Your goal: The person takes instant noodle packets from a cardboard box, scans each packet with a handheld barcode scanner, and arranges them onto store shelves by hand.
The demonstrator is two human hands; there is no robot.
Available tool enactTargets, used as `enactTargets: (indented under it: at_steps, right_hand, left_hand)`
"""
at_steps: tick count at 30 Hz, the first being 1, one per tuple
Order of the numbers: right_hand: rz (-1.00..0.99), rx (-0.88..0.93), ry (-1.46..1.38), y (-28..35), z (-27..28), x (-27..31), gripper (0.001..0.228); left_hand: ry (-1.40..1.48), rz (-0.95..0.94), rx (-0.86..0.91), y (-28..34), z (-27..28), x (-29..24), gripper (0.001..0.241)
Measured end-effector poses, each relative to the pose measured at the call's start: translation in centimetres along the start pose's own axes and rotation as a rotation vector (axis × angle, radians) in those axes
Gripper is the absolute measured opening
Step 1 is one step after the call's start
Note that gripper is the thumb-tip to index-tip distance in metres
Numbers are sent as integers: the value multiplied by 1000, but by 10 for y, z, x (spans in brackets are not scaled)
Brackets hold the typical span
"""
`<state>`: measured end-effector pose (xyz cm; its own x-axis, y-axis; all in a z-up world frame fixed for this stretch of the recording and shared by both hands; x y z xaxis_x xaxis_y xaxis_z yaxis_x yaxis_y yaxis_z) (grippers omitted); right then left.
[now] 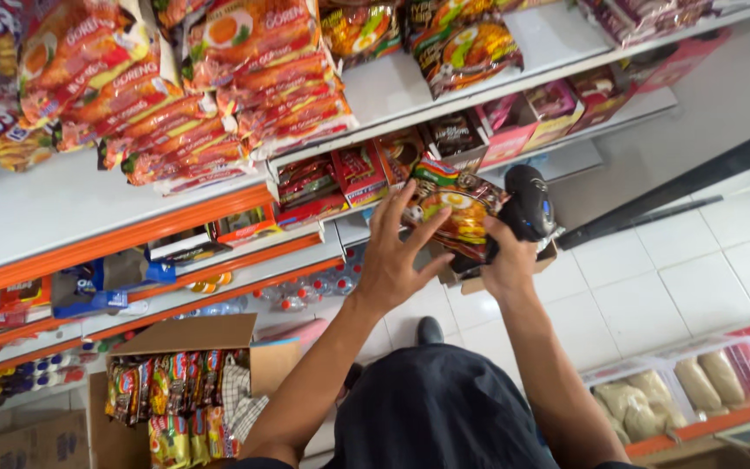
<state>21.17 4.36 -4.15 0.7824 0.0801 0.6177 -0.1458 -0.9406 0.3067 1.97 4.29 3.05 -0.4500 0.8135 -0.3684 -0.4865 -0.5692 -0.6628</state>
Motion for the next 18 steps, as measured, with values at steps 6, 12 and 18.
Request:
enactTargets:
  at_steps: [6,12,18]
  right_hand:
    - [56,171,184,-37,-11,39,65]
    - [167,-15,944,-89,-49,65,29]
    - [807,277,1343,-118,-108,98,41]
  left_hand:
    - [253,63,-117,-22,-12,26,67]
    - [-35,186,-350,-25,3,47,56]
    - [-144,172,-404,-38,2,51,54]
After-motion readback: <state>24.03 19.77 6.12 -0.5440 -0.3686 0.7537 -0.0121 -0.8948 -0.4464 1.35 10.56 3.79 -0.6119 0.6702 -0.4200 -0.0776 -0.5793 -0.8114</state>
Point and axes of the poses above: each hand's wrist, its own y-axis away from the middle knuckle, its own z-axis out of the back of the hand, x = y × z, the point moved 3 cm from there along -y, towards the middle knuckle, and after that the axes turned 12 degrees about -z, right-handed, at the moved point
